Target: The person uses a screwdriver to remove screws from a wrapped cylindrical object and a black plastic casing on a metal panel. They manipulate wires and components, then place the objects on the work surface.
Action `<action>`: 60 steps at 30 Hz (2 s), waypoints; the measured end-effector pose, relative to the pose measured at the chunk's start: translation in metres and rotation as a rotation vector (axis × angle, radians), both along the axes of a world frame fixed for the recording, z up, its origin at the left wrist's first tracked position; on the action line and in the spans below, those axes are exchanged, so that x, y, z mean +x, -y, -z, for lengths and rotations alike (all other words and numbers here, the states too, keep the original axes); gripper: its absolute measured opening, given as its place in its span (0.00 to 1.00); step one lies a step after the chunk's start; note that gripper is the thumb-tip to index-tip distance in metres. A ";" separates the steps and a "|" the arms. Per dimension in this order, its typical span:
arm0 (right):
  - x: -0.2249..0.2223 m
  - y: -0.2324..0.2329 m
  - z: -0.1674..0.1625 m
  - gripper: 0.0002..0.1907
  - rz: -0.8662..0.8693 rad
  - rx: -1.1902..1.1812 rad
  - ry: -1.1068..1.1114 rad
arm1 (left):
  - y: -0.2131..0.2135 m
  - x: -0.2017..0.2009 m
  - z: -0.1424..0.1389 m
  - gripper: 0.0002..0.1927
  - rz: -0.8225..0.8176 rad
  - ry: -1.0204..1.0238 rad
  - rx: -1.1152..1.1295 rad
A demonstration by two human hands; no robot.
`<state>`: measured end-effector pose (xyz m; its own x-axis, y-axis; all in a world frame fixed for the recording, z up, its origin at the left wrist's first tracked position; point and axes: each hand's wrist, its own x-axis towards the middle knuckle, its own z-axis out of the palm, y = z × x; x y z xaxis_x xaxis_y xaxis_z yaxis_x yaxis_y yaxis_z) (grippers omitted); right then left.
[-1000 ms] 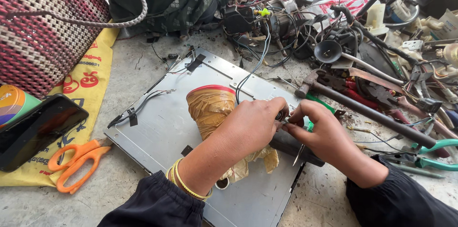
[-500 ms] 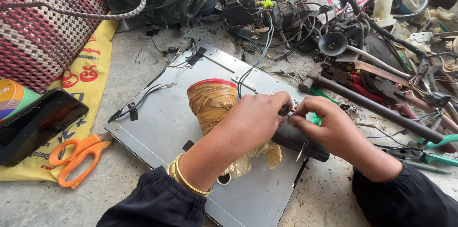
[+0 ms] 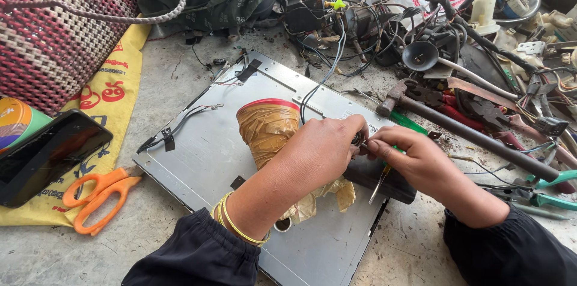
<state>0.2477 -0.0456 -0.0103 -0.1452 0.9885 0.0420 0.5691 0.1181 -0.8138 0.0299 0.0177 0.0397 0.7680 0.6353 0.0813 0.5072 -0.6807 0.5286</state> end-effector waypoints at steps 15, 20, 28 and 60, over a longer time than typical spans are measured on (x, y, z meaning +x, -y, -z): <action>-0.015 0.006 -0.013 0.10 -0.038 0.327 0.288 | -0.001 -0.001 0.006 0.12 0.025 0.140 0.049; -0.017 0.006 -0.006 0.08 0.073 0.275 0.190 | -0.001 0.000 0.006 0.13 0.002 0.037 0.043; -0.030 0.014 -0.023 0.10 0.176 0.335 0.362 | -0.001 0.000 0.003 0.13 -0.012 0.012 0.013; -0.011 0.006 -0.009 0.11 -0.073 0.284 0.130 | -0.002 0.001 0.003 0.12 -0.025 0.087 -0.012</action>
<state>0.2364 -0.0519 -0.0014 -0.2379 0.9267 0.2911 0.6477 0.3747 -0.6635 0.0307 0.0194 0.0363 0.7423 0.6553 0.1398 0.4755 -0.6621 0.5792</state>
